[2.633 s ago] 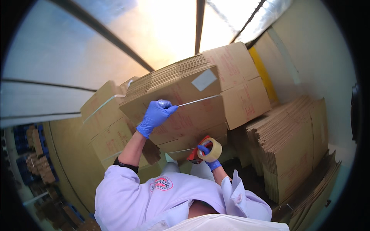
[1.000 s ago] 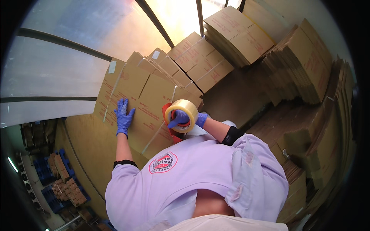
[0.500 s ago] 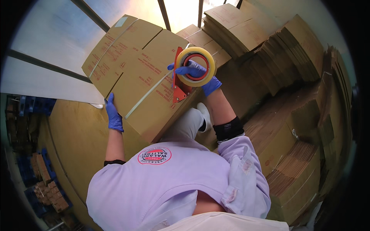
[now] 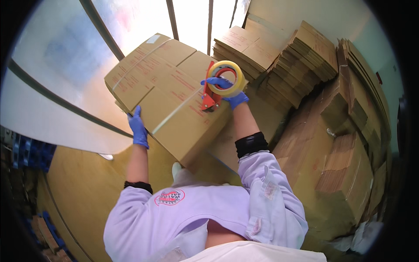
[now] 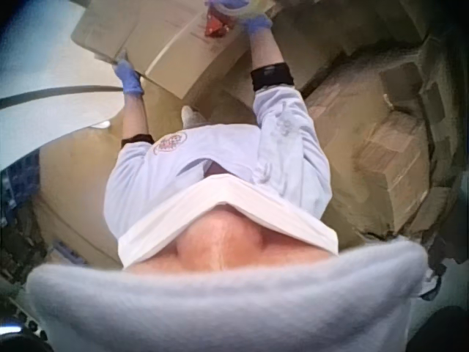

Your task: The person tapes the seams of flat cardboard boxes using a handheld tape dispenser, then stacks the sealed boxes into bundles. The person also uses plastic strapping to secure the stacks.

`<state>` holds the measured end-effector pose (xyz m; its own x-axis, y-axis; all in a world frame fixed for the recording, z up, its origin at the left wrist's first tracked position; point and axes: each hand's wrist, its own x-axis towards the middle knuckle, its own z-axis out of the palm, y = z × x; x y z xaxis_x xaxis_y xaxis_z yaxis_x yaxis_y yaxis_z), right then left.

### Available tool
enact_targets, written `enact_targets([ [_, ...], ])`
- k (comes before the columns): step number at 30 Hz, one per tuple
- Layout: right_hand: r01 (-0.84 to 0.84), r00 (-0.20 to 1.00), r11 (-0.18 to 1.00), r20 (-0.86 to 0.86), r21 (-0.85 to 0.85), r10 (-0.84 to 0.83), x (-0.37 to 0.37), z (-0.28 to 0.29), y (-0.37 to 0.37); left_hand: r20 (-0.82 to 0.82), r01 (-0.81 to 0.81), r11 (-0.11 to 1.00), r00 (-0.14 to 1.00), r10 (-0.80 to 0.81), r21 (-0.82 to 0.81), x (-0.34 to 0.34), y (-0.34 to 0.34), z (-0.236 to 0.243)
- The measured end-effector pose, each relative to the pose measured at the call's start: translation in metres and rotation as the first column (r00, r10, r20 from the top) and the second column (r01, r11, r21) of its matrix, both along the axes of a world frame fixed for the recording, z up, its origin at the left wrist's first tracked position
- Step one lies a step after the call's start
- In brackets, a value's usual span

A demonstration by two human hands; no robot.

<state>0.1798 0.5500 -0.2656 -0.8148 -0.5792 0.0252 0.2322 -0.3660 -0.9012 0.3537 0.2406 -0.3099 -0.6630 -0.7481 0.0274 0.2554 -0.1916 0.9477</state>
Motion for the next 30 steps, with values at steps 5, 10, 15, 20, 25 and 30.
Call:
enact_targets([
  [5, 0.064, 0.998, 0.986, 0.007, -0.151, -0.064, 0.008, 0.009, -0.004, 0.144, -0.011, 0.969, 0.988, 0.048, -0.249, -0.002, -0.002, -0.002],
  [10, 0.353, 0.859, 0.926, -0.439, 0.136, -0.263, 0.02, -0.004, 0.032, 0.163, 0.212, 0.496, 0.976, -0.142, -0.842, -0.027, 0.045, 0.075],
  [15, 0.939, 0.173, 0.343, -0.88, 0.012, -0.443, 0.093, 0.082, -0.012, 0.487, 0.797, 0.174, 0.508, -0.71, -0.578, -0.068, 0.099, 0.05],
  [20, 0.982, 0.181, 0.141, -0.843, 0.127, -0.506, 0.134, 0.089, -0.02, 0.378, 0.997, -0.009, 0.02, -0.926, -0.076, -0.071, 0.074, 0.101],
  [25, 0.969, 0.202, 0.217, -0.131, -0.116, -0.971, 0.129, 0.119, -0.056, 0.301, 0.866, 0.159, 0.329, -0.895, -0.474, -0.088, 0.071, 0.063],
  [30, 0.568, 0.689, 0.572, -0.04, -0.592, -0.724, 0.069, 0.072, -0.078, 0.228, 0.368, -0.021, 0.53, -0.817, -0.93, -0.074, 0.075, 0.066],
])
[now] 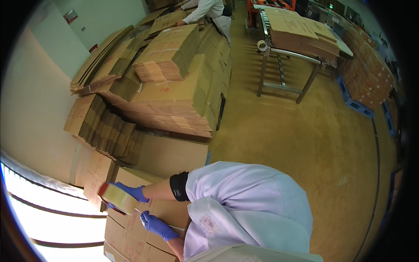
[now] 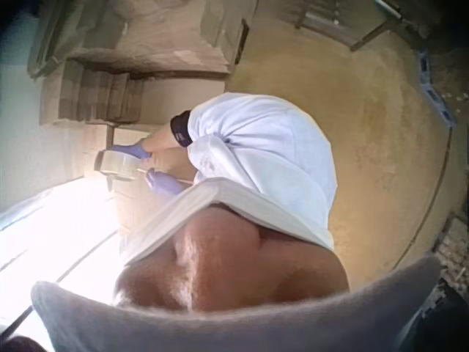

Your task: The person tapes the seams of flat cardboard boxes using a handheld tape dispenser, then stacks the sealed boxes into bundles. The person also uses plastic strapping to secure the stacks.

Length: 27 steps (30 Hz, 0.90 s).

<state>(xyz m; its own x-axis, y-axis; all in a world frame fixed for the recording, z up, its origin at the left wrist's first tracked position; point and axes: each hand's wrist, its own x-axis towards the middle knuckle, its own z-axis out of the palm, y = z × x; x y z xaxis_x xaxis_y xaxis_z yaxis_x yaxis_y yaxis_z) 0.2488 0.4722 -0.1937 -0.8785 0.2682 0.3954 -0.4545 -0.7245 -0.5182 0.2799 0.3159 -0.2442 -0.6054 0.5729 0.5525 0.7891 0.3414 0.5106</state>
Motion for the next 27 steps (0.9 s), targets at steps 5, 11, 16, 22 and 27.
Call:
enact_targets([
  [5, 0.105, 0.876, 0.982, 0.453, 0.157, -0.166, 0.037, 0.02, -0.016, 0.597, -0.156, 0.932, 0.799, -0.075, 0.326, -0.016, -0.006, -0.007],
  [11, -0.146, 0.926, 0.988, 0.344, -0.049, 0.154, 0.062, 0.027, -0.011, 0.86, -0.326, 0.837, 0.421, -0.289, 0.44, 0.026, -0.01, 0.024],
  [16, -0.004, 0.904, 0.999, 0.427, 0.046, -0.016, 0.059, 0.038, -0.012, 0.823, -0.287, 0.803, 0.418, -0.385, 0.522, 0.014, -0.019, 0.012],
  [22, 0.297, 0.823, 0.914, 0.411, 0.276, -0.392, 0.021, 0.019, -0.014, -0.12, 0.071, 0.971, 0.992, -0.045, 0.227, -0.008, -0.009, -0.02],
  [27, 0.24, 0.844, 0.956, 0.45, 0.165, -0.29, 0.05, 0.02, -0.013, -0.21, 0.043, 0.99, 0.978, -0.014, 0.138, 0.0, -0.018, -0.001],
])
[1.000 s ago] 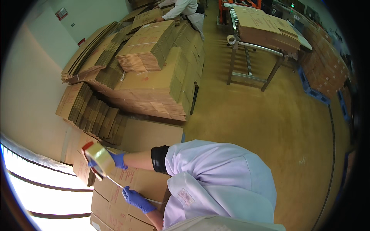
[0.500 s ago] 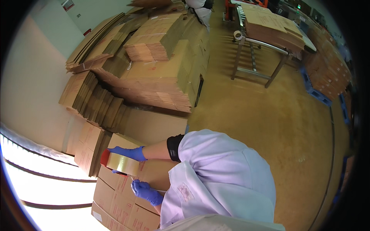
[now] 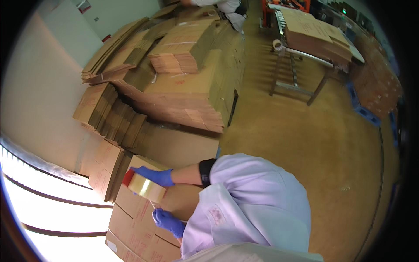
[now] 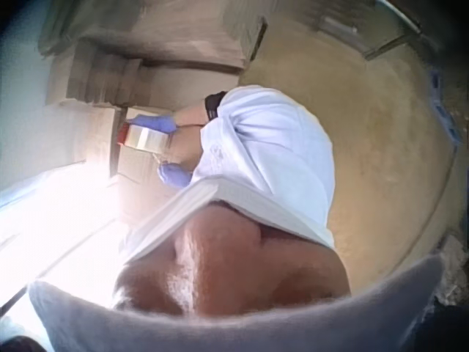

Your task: The person tapes the seams of flat cardboard boxes using a handheld tape dispenser, then stacks the sealed boxes into bundles. The person also uses plastic strapping to secure the stacks.

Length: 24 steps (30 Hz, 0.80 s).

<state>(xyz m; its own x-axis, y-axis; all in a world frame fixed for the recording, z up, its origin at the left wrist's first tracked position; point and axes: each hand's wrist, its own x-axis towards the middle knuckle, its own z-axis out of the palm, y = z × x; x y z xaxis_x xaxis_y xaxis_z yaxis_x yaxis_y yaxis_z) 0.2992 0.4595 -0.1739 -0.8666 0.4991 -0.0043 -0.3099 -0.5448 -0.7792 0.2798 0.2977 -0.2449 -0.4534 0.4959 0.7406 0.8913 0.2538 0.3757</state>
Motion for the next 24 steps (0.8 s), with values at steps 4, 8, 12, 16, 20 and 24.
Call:
enact_targets([
  [4, -0.092, 0.984, 0.995, -0.158, -0.048, 0.083, 0.011, 0.005, 0.014, 0.434, -0.009, 0.992, 0.9, -0.046, 0.123, -0.014, 0.005, -0.034],
  [8, -0.1, 0.985, 0.995, -0.14, -0.021, 0.096, -0.027, 0.004, -0.013, 0.285, -0.011, 0.994, 0.958, -0.021, 0.112, 0.01, 0.007, -0.006],
  [12, -0.205, 0.979, 0.974, -0.007, -0.096, 0.205, 0.006, 0.006, -0.011, 0.036, 0.008, 0.992, 0.999, -0.012, 0.122, 0.006, -0.002, -0.011],
  [16, -0.092, 0.983, 0.989, 0.168, 0.12, 0.071, 0.029, 0.011, 0.005, 0.497, 0.044, 0.918, 0.83, -0.253, 0.395, 0.006, 0.0, -0.007],
  [20, 0.098, 0.993, 0.994, -0.066, -0.042, -0.1, 0.051, 0.003, 0.025, 0.744, -0.059, 0.881, 0.564, -0.359, 0.47, 0.037, 0.008, 0.026],
  [24, 0.151, 0.925, 0.986, -0.36, 0.066, -0.117, 0.115, 0.008, 0.045, 0.651, 0.103, 0.917, 0.673, -0.35, 0.386, 0.017, 0.01, 0.008],
])
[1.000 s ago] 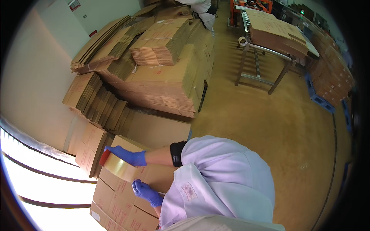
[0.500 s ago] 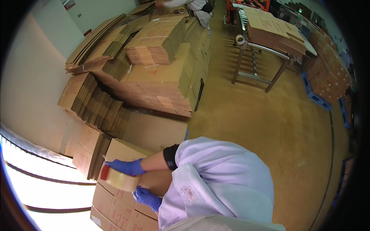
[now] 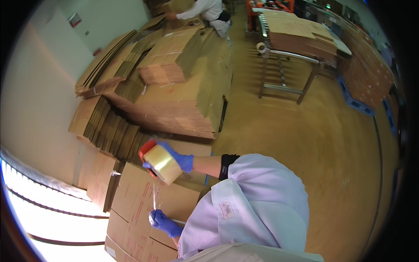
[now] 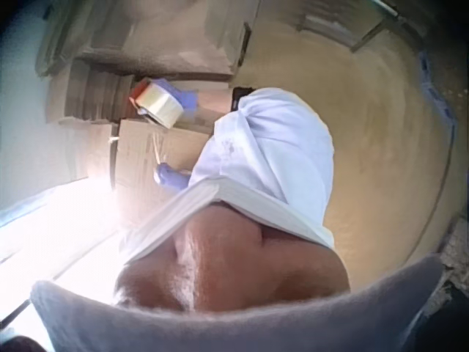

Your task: The person tapes the seams of flat cardboard boxes using a handheld tape dispenser, then stacks the sealed boxes into bundles. The person also uses plastic strapping to secure the stacks.

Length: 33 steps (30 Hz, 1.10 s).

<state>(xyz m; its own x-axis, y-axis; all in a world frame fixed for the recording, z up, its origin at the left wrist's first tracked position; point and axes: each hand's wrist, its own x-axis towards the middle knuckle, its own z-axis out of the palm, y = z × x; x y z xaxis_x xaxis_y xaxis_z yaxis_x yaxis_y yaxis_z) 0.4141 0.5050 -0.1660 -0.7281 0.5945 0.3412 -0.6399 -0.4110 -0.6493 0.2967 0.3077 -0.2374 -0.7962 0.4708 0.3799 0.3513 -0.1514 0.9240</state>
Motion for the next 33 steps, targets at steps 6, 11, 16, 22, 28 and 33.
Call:
enact_targets([
  [6, 0.724, 0.611, 0.649, 0.218, 0.236, -0.761, 0.111, -0.03, -0.008, -0.138, 0.098, 0.995, 0.986, -0.097, -0.002, 0.002, 0.001, 0.008],
  [11, 0.856, 0.47, 0.506, 0.25, 0.103, -0.846, 0.193, -0.053, -0.062, -0.291, 0.291, 0.94, 0.897, -0.333, -0.178, 0.031, 0.001, 0.03],
  [16, 0.932, 0.25, 0.317, 0.325, 0.174, -0.912, 0.261, -0.066, -0.134, -0.405, 0.425, 0.893, 0.797, -0.448, -0.15, 0.068, -0.009, 0.007],
  [22, 0.958, 0.186, 0.249, 0.35, 0.143, -0.918, 0.307, -0.053, -0.188, -0.295, 0.776, 0.506, 0.417, -0.86, -0.377, 0.173, -0.046, -0.041],
  [28, 0.914, 0.406, 0.381, 0.356, -0.142, -0.841, 0.351, -0.039, -0.208, -0.066, 0.545, 0.151, 0.171, -0.983, -0.825, 0.204, -0.067, -0.087],
  [33, 0.906, 0.312, 0.409, 0.489, 0.104, -0.815, 0.42, -0.042, -0.222, -0.238, 0.782, 0.236, 0.116, -0.964, -0.576, 0.294, -0.056, -0.023],
])
